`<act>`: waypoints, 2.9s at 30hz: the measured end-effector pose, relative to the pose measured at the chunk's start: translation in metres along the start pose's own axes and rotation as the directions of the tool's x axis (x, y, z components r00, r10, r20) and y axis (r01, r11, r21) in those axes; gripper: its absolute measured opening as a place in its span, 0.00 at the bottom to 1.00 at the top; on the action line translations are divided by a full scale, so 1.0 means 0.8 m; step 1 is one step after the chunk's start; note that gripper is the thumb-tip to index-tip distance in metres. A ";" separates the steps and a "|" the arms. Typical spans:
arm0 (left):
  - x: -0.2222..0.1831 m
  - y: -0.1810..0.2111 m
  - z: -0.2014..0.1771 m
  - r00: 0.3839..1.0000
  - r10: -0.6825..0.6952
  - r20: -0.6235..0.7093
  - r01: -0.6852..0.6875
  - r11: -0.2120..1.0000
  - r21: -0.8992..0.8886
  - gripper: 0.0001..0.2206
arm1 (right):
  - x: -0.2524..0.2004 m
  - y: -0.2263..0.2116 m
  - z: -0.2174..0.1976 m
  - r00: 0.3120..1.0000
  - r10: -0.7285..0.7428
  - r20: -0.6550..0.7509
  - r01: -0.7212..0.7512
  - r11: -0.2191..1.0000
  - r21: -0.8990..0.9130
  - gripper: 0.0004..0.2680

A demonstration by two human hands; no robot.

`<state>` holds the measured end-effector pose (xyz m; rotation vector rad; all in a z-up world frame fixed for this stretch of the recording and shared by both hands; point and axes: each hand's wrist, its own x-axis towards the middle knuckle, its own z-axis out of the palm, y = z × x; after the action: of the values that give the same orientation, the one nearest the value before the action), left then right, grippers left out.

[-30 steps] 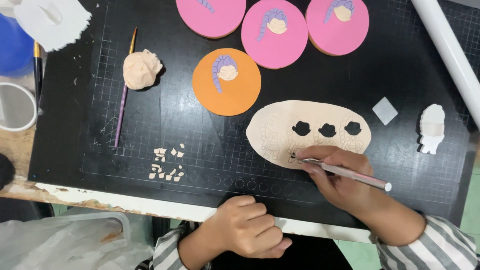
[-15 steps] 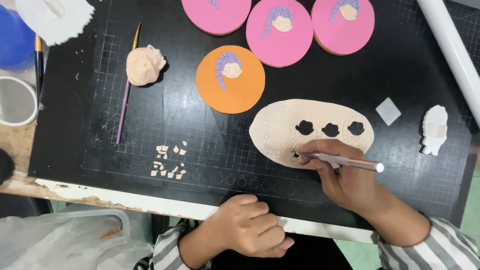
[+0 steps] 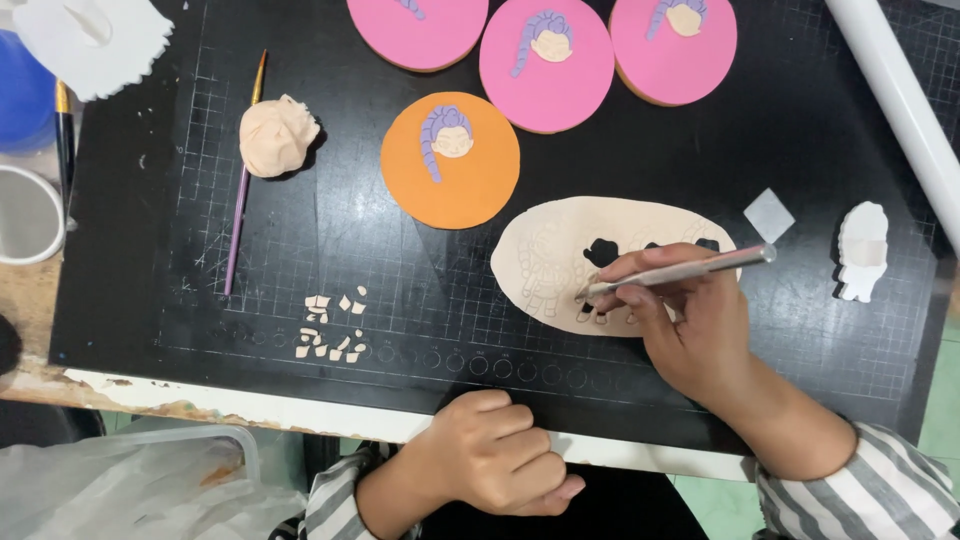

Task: Decorating cookies by precisely placing small pieces of colored dough to form character faces using a precision tool.

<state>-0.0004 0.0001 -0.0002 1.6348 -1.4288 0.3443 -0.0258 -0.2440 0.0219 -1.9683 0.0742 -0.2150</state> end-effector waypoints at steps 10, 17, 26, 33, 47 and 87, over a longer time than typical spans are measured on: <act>0.001 -0.001 -0.004 0.999 0.011 0.033 -0.011 1.000 -0.001 0.22 | 0.008 -0.002 0.004 0.998 -0.032 -0.049 0.035 0.997 0.063 0.10; 0.003 -0.001 -0.003 1.000 0.006 0.024 -0.006 1.000 -0.002 0.22 | 0.010 -0.001 0.003 0.998 -0.026 -0.061 0.031 0.996 0.078 0.12; 0.004 -0.001 -0.004 1.000 0.004 0.023 -0.004 1.000 0.004 0.21 | 0.021 -0.009 0.004 0.996 0.047 -0.074 -0.037 0.991 0.132 0.09; 0.005 0.000 -0.004 1.000 -0.009 0.019 0.009 0.999 0.031 0.22 | 0.018 -0.005 0.004 0.992 0.076 -0.096 -0.062 0.988 0.144 0.12; 0.008 0.001 -0.004 1.000 -0.021 0.022 0.020 0.999 0.046 0.22 | 0.017 -0.005 0.004 0.993 0.081 -0.084 -0.068 0.988 0.141 0.11; 0.044 0.009 0.030 0.847 -0.529 0.042 0.331 0.588 0.738 0.24 | 0.037 -0.015 0.002 0.900 0.424 -0.101 -0.383 0.880 0.282 0.11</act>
<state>-0.0051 -0.0398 0.0150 2.7013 -1.0435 0.4351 0.0031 -0.2422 0.0357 -1.6304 0.5355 -0.0993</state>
